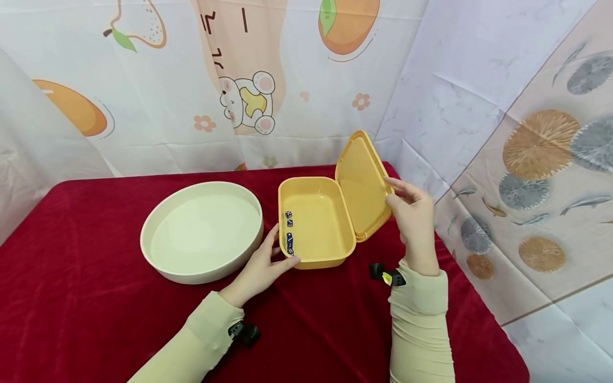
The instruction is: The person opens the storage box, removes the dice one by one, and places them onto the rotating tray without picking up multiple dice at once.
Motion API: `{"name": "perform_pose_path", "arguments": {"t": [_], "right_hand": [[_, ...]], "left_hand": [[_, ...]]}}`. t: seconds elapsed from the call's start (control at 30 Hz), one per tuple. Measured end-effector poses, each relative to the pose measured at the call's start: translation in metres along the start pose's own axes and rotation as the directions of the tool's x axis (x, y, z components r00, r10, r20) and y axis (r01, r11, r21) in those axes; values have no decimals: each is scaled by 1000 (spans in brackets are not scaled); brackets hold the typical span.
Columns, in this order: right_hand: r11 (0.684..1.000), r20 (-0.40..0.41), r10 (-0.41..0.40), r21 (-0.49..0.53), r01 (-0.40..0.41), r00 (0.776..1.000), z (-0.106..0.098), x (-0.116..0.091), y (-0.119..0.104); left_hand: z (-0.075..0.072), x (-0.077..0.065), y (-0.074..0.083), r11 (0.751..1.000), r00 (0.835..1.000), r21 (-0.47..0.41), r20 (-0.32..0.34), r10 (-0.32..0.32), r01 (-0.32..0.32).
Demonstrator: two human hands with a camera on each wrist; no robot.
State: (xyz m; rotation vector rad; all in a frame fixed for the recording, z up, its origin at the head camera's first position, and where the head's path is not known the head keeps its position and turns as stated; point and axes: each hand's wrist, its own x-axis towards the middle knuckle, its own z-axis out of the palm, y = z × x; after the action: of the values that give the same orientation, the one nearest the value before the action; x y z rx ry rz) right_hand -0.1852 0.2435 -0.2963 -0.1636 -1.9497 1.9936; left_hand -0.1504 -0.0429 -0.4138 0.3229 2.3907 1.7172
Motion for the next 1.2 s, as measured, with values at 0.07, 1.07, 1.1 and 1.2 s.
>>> {"name": "perform_pose_path", "arguments": {"t": [0.07, 1.07, 1.1, 1.2], "right_hand": [[998, 23, 29, 61, -30, 999, -5, 3, 0], [847, 128, 317, 409, -341, 940, -60, 33, 35], [844, 135, 323, 408, -349, 937, -61, 33, 37], [838, 157, 335, 402, -370, 929, -65, 35, 41]], "left_hand": [[0, 0, 0, 1000, 1000, 4, 0, -3, 3], [0, 0, 2, 999, 1000, 20, 9, -29, 29], [0, 0, 2, 999, 1000, 19, 9, -29, 28], [0, 0, 1, 1000, 1000, 16, 10, -25, 25]]}}
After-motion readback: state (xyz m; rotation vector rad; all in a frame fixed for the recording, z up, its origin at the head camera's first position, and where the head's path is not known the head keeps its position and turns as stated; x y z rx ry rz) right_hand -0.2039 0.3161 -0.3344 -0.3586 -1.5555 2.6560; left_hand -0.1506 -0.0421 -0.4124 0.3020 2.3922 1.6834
